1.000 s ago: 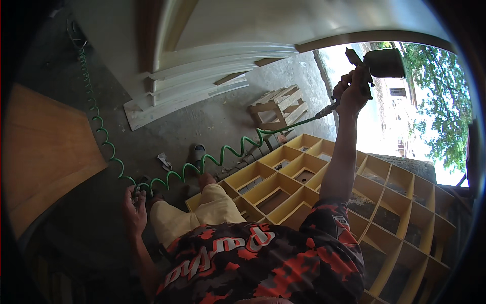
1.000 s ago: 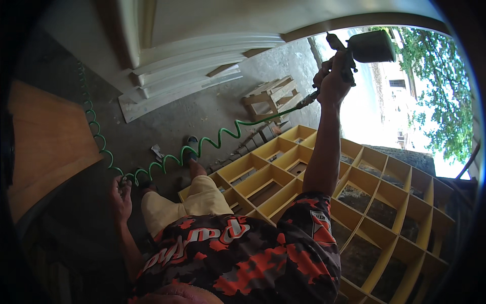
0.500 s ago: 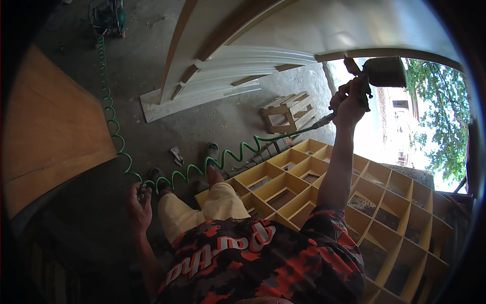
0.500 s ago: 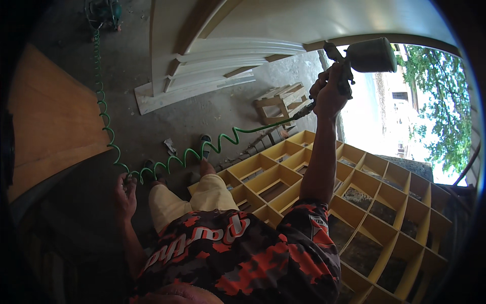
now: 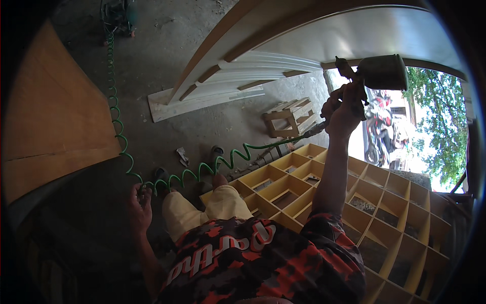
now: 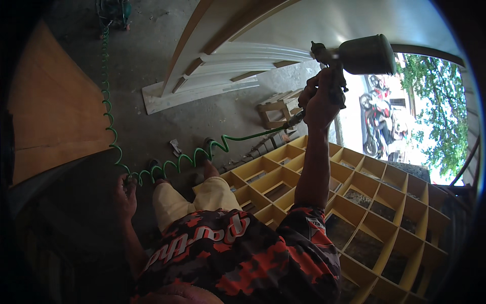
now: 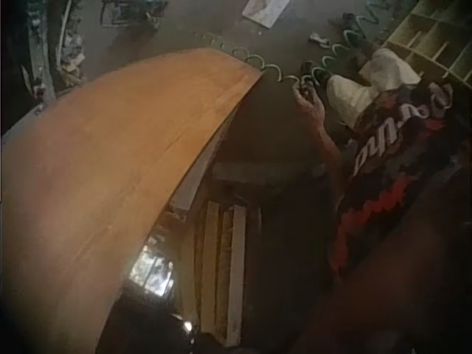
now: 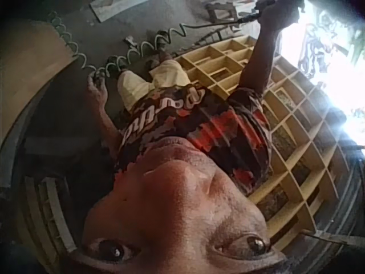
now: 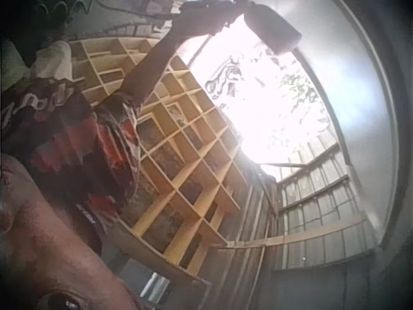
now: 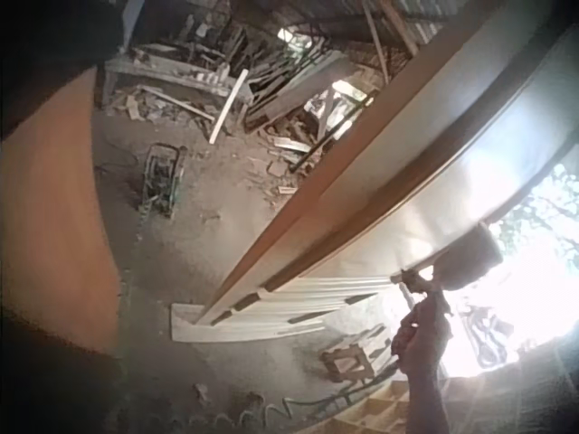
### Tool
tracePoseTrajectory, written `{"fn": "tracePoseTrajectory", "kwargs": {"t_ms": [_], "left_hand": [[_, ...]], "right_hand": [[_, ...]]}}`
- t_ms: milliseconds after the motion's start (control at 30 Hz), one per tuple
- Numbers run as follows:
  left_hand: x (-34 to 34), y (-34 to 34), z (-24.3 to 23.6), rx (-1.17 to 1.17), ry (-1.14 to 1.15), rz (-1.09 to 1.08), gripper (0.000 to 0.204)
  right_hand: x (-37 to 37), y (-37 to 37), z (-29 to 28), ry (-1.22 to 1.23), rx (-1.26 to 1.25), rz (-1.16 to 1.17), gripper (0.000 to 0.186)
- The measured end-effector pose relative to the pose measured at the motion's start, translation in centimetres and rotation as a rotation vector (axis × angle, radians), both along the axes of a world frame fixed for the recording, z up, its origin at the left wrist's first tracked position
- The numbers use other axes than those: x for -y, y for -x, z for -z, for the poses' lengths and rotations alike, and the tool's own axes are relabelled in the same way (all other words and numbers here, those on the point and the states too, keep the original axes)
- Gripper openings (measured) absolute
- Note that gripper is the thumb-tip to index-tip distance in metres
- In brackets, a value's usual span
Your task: The person applies a coating to the surface of a large wooden door and a set of shelves using a spray gun connected to a compressor. After finishing the spray application, the person removes the lid of the paint canister on the tool.
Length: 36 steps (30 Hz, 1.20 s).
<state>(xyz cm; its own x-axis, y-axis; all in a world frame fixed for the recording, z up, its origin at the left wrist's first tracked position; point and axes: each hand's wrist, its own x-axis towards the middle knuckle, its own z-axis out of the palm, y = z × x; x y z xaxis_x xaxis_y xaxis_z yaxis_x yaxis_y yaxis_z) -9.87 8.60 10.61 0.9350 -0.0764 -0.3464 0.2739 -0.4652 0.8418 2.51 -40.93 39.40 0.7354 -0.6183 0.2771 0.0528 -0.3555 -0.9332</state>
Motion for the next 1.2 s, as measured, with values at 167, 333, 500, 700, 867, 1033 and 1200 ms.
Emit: {"fn": "tracePoseTrajectory", "kwargs": {"t_ms": [167, 333, 500, 700, 867, 1033, 1200], "left_hand": [[-0.6, 0.2, -0.8, -0.031, -0.013, -0.038, 0.029], [-1.5, 0.5, 0.1, -0.022, -0.035, -0.026, 0.031], [-1.6, 0.5, -0.3, -0.025, -0.020, -0.039, 0.030], [-1.5, 0.5, 1.1, 0.011, 0.021, -0.034, 0.028], [-0.1, -0.6, -1.4, 0.021, -0.083, 0.006, 0.025], [0.0, 0.1, -0.7, 0.026, -0.067, -0.057, 0.024], [0.8, -0.5, 0.0, 0.115, -0.094, 0.018, 0.024]], "right_hand": [[-3.5, 0.0, -0.4, -0.029, -0.021, -0.015, 0.040], [-6.8, 0.3, -0.7, -0.035, -0.005, -0.016, 0.036], [-10.2, 0.8, -1.1, 0.086, -0.073, -0.061, 0.044], [-13.5, 1.7, -2.1, 0.148, -0.121, -0.130, 0.034], [-14.2, 1.8, -2.5, 0.059, -0.008, -0.449, 0.023], [-11.5, 1.4, -1.7, 0.243, -0.087, -0.249, 0.025], [-6.1, 1.0, -1.3, 0.091, -0.069, -0.032, 0.038]]}}
